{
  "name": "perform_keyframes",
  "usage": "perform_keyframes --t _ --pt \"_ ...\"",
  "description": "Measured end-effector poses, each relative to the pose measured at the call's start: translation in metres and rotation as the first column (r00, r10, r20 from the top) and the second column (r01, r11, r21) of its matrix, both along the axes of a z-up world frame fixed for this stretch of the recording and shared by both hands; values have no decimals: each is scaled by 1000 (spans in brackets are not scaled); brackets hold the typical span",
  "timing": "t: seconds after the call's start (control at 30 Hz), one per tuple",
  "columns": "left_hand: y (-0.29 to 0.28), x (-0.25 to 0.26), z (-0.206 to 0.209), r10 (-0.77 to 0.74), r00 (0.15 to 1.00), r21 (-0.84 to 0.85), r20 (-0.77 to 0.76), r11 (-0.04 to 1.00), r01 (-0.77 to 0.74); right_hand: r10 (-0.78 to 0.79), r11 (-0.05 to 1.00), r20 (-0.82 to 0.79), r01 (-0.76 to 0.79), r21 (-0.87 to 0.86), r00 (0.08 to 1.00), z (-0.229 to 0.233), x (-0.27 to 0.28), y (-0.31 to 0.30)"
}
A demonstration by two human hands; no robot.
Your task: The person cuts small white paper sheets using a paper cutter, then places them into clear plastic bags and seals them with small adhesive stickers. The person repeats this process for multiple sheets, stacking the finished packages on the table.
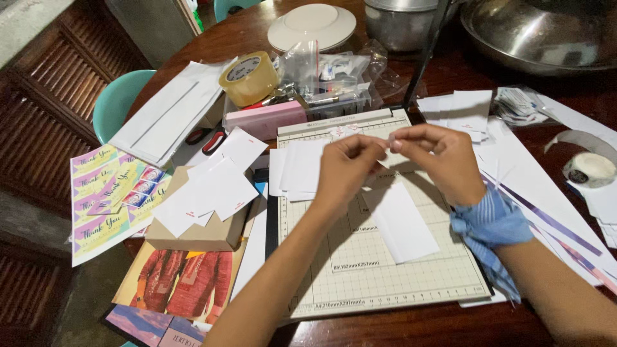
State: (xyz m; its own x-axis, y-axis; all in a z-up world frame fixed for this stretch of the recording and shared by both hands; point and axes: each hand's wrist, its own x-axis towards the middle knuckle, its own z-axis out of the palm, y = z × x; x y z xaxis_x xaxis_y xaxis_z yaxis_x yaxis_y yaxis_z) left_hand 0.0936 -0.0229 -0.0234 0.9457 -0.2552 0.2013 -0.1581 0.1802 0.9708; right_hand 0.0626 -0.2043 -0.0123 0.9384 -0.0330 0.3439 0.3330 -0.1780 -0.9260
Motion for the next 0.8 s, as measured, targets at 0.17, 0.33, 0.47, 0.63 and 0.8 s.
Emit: perform_keyframes --t 0.17,0.33,0.47,0.63,0.8 --pt "-3 -1 -4 -37 996 -66 -79 997 32 -67 952 312 154 -264 948 0 -14 2" --pt "1 -5 -6 -125 988 -163 -92 981 109 -16 922 408 171 -346 913 1 -15 0" --pt "-2 -9 -8 -101 988 -175 -121 982 78 -8 896 395 182 -406 918 -1 -16 -2" --pt "-3 -14 -12 -50 989 -124 -142 992 33 -31 857 439 250 -450 898 -2 -21 3" --pt "-1 -12 -10 -21 987 -83 -157 996 8 -11 827 487 282 -486 874 2 -21 7"
